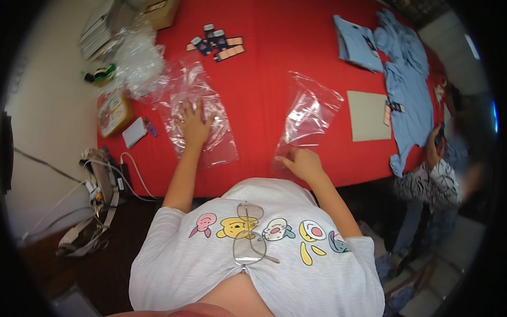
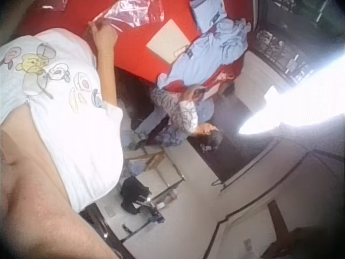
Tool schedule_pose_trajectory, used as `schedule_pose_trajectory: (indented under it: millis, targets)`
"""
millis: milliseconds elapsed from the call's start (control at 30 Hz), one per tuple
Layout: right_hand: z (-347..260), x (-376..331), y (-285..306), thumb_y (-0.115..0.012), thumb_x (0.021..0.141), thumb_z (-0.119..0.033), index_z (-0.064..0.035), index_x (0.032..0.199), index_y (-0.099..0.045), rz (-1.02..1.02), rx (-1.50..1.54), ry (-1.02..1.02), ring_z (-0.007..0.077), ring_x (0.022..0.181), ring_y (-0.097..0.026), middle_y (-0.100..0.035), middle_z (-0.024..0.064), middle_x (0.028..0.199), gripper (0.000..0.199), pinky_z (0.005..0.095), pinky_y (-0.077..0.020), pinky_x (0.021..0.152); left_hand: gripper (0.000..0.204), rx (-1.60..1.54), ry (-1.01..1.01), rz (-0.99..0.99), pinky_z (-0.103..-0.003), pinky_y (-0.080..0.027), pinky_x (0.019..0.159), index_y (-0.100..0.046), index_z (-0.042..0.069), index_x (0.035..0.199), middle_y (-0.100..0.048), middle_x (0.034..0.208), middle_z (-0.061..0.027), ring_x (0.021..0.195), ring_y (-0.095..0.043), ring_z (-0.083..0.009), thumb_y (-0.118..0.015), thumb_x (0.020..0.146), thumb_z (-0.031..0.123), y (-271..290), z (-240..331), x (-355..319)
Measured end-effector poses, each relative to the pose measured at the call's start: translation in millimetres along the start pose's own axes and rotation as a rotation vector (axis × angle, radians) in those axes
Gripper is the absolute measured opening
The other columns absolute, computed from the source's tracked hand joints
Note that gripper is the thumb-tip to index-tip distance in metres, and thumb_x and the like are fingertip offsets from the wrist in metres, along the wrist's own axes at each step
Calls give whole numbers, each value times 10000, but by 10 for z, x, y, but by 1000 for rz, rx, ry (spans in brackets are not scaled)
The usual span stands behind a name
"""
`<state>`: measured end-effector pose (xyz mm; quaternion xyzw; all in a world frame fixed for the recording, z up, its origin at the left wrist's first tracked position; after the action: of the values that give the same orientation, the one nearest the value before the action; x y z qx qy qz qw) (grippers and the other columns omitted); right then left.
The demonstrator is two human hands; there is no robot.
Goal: The person organizes clear plastic bags and then places a folded blue shirt into one of the bags.
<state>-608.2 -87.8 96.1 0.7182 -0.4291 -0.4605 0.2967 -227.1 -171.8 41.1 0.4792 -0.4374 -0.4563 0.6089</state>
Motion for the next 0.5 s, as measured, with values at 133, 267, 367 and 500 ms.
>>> schedule_pose_trajectory:
  millis: [133, 267, 367, 500]
  targets:
    - [213, -41, 217, -761, 983, -389, -13, 1024, -774, -149, 548, -207, 195, 810, -730, -745, 122, 836, 379, 353, -557, 707, 831, -49, -121, -11, -755, -67, 1246, -403, 222, 1654, -156, 1772, -222, 1635, -114, -453, -579, 984, 680, 38, -241, 401]
    - [1066, 196, 822, -778, 978, -238, 21, 1158, -725, 527, 711, -71, 106, 796, -641, -710, 66, 866, 320, 283, -521, 683, 693, -134, -123, 18, -681, -131, 1275, -499, 78, 1529, -230, 1736, -252, 1622, -158, -449, -691, 992, 471, 288, -153, 436]
    - [1713, 380, 968, -792, 958, -211, 2, 1268, -685, 770, 856, -236, 112, 840, -644, -719, 68, 954, 391, 292, -525, 684, 579, -523, -161, 213, -619, -225, 1260, -538, 33, 1432, -346, 1662, -253, 1557, -289, -451, -692, 1007, 395, 744, 234, 191]
    - [2355, 839, 523, -787, 948, -191, 16, 1226, -692, 768, 867, -370, 141, 851, -685, -740, 74, 939, 359, 317, -540, 695, 467, -775, -182, 87, -525, -358, 1185, -583, 24, 1332, -517, 1455, -212, 1402, -458, -393, -668, 1044, 381, 749, 1295, -345]
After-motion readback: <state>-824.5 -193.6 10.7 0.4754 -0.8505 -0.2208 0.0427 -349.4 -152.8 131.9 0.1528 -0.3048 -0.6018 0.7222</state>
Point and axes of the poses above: each hand's wrist, its own x-axis towards the middle knuckle, its own y-axis out of the back of the hand, z = x × y, the point moved 9 cm from there along x, towards the middle knuckle
